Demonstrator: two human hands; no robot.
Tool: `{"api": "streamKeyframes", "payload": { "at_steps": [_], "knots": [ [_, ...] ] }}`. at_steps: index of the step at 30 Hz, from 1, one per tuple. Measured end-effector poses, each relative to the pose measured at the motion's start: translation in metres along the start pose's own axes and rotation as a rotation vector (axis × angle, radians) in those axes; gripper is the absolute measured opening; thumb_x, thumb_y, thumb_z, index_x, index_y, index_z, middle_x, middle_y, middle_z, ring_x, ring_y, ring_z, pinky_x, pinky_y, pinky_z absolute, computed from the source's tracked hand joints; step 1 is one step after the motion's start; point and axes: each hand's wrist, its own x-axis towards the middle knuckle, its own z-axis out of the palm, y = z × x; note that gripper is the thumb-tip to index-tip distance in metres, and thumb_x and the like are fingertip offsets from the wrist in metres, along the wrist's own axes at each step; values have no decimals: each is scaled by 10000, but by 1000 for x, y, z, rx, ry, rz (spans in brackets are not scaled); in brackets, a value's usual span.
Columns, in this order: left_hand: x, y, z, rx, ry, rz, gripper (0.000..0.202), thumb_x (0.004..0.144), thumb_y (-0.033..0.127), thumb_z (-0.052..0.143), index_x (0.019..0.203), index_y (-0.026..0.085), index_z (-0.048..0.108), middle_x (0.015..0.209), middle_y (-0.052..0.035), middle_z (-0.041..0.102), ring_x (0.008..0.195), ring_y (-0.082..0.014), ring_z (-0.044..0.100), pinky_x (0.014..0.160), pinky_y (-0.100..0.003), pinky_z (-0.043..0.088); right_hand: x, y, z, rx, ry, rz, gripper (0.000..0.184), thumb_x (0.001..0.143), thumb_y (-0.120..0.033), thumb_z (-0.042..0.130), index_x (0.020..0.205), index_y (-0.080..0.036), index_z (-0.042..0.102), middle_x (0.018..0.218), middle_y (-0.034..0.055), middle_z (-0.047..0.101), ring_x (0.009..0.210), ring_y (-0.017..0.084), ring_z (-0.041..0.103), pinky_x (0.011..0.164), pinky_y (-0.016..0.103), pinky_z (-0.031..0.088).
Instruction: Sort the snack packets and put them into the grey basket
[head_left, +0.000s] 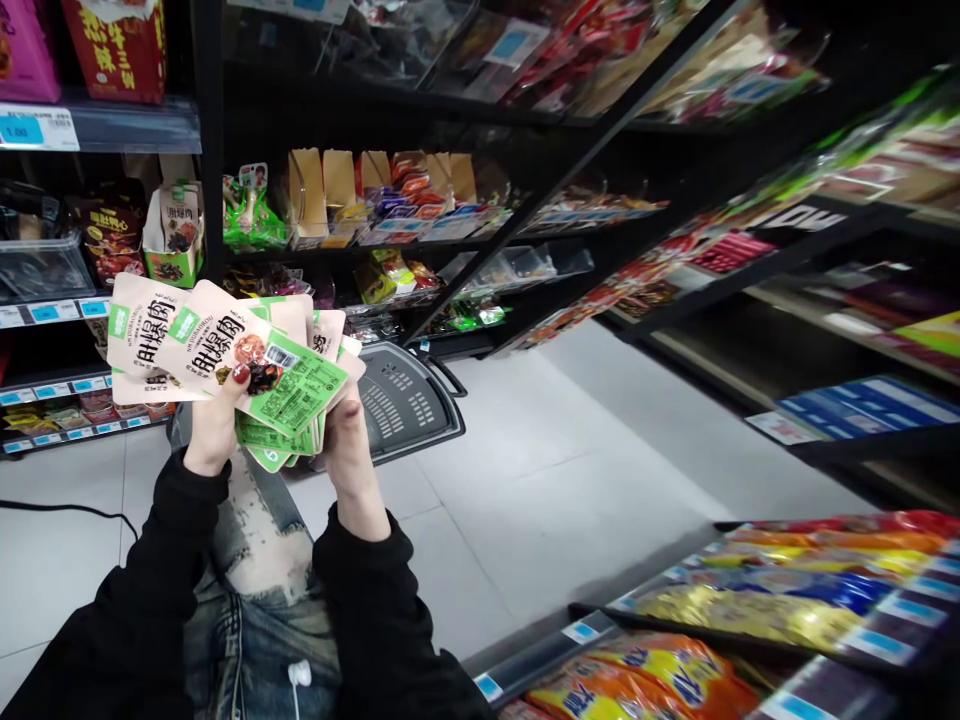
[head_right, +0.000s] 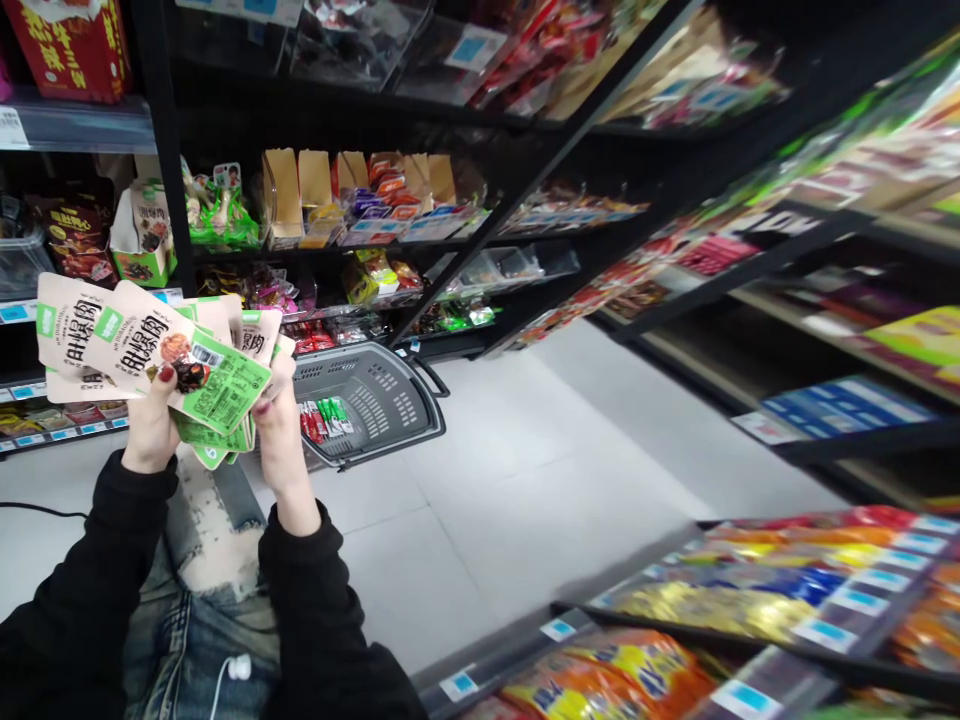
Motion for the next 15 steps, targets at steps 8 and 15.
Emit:
{"api": "streamKeyframes", "payload": {
  "at_steps": [8, 15],
  "knots": [
    [0, -5, -6, -30, -32, -28, 692, 685, 465, 717, 1311, 297, 474, 1351, -36, 534, 1316, -251, 420, 1101, -347, 345, 3, 2, 11, 351, 100, 355, 458, 904, -541, 324, 1104, -214, 575, 1139, 61, 650, 1086, 187, 604, 972, 394, 472],
    [3, -10, -19, 77, -244, -73, 615, 718, 465, 684, 1271, 246, 528, 1276, -60, 593, 1288, -245, 455, 1119, -349, 313, 6, 3, 2, 198, 98, 312, 157, 758, -346, 606, 824, -204, 611, 910, 14, 682, 852, 174, 619, 808, 335, 509]
  ]
}}
